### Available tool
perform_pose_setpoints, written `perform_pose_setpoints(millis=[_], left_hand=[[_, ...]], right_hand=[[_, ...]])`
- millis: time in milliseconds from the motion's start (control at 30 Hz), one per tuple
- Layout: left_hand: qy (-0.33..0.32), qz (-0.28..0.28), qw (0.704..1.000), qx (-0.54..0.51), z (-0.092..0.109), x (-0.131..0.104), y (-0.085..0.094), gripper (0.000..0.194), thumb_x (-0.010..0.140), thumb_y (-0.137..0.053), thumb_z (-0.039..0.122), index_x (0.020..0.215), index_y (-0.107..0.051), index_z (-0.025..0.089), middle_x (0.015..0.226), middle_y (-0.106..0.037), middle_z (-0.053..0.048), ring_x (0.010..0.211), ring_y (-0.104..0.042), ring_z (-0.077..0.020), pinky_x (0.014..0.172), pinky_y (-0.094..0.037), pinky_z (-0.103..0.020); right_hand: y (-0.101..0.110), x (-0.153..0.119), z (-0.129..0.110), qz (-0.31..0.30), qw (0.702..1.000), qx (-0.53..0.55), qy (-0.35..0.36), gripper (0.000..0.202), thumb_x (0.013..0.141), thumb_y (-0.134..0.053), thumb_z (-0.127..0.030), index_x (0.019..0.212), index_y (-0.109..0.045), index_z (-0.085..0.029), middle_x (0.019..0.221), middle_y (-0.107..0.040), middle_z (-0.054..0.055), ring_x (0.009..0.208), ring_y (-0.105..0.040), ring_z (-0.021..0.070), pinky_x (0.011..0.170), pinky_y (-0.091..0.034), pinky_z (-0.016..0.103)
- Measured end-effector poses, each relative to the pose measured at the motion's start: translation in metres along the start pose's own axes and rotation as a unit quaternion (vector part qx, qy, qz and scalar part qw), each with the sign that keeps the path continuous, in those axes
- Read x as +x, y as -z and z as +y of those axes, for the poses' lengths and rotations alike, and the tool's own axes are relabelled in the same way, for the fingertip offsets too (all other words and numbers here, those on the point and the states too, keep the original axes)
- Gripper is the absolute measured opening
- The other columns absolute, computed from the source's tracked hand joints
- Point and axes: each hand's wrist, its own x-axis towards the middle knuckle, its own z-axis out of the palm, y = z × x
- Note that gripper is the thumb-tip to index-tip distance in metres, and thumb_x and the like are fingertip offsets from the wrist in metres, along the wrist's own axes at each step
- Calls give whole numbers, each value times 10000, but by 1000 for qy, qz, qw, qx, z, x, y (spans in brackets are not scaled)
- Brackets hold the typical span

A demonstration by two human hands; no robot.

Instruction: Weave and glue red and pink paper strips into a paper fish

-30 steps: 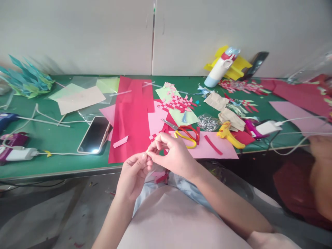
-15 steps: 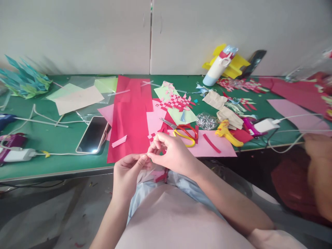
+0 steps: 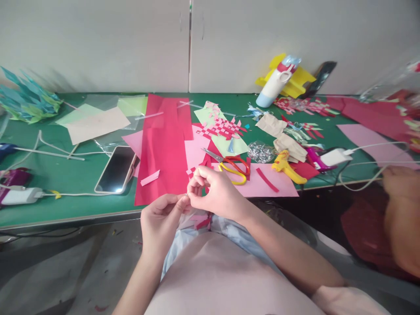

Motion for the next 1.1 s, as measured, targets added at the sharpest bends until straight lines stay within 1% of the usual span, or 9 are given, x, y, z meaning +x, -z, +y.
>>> perform_pose_setpoints(millis=[133,267,367,433,567,733,933,1100], left_hand=[[24,-18,997,-70,-6,3,3,138,731,-773,303,814,-754,194,699,-740,-20,601,-675,-134,588,-574,-230],[43,-46,990,-128,-9,7,4,105,719,-789,277,782,-745,205,682,-728,3,595,-661,-109,599,-565,-206],[40,-40,987,-149,-9,9,4,122,698,-806,254,795,-744,214,706,-734,9,620,-670,-107,629,-570,-204],[33,-28,988,-147,-10,8,3,136,693,-810,250,809,-749,214,726,-743,3,646,-682,-119,649,-579,-218],[10,-4,994,-113,-12,3,3,119,718,-788,280,809,-759,209,739,-750,-12,682,-699,-153,667,-596,-258],[-20,25,998,-59,-7,-3,2,108,750,-759,304,813,-759,215,764,-753,-11,688,-700,-158,686,-598,-274],[-29,27,998,-58,-3,-6,0,116,769,-738,321,808,-754,212,749,-747,-17,677,-698,-168,684,-602,-300],[-29,22,998,-42,-3,-7,0,93,771,-741,309,804,-756,223,737,-745,-2,672,-698,-146,676,-594,-255]], right_hand=[[5,-2,-2,-19,998,63,0,319,727,-606,-154,724,-300,-244,692,-549,-52,652,-591,122,635,-483,262],[7,-4,-4,-28,995,101,6,322,729,-625,-131,730,-322,-240,705,-592,-44,712,-628,139,693,-517,283],[8,-4,-5,-35,992,120,-7,325,737,-623,-120,730,-320,-239,716,-609,-42,728,-634,140,698,-525,285],[8,-4,-6,-40,990,131,-19,327,745,-627,-124,731,-321,-237,731,-621,-40,732,-631,136,700,-525,284],[9,-3,-7,-52,984,168,-42,328,766,-633,-142,739,-320,-237,748,-625,-40,728,-623,129,679,-531,277],[7,-4,-8,-43,981,184,-40,342,764,-648,-149,759,-319,-240,756,-634,-40,752,-647,137,707,-546,296],[8,-5,-14,-39,987,148,-53,370,742,-664,-153,771,-307,-246,739,-646,-47,730,-667,142,698,-553,303],[9,-6,-15,-38,991,121,-47,332,745,-651,-147,765,-332,-239,723,-616,-57,723,-657,136,685,-547,292]])
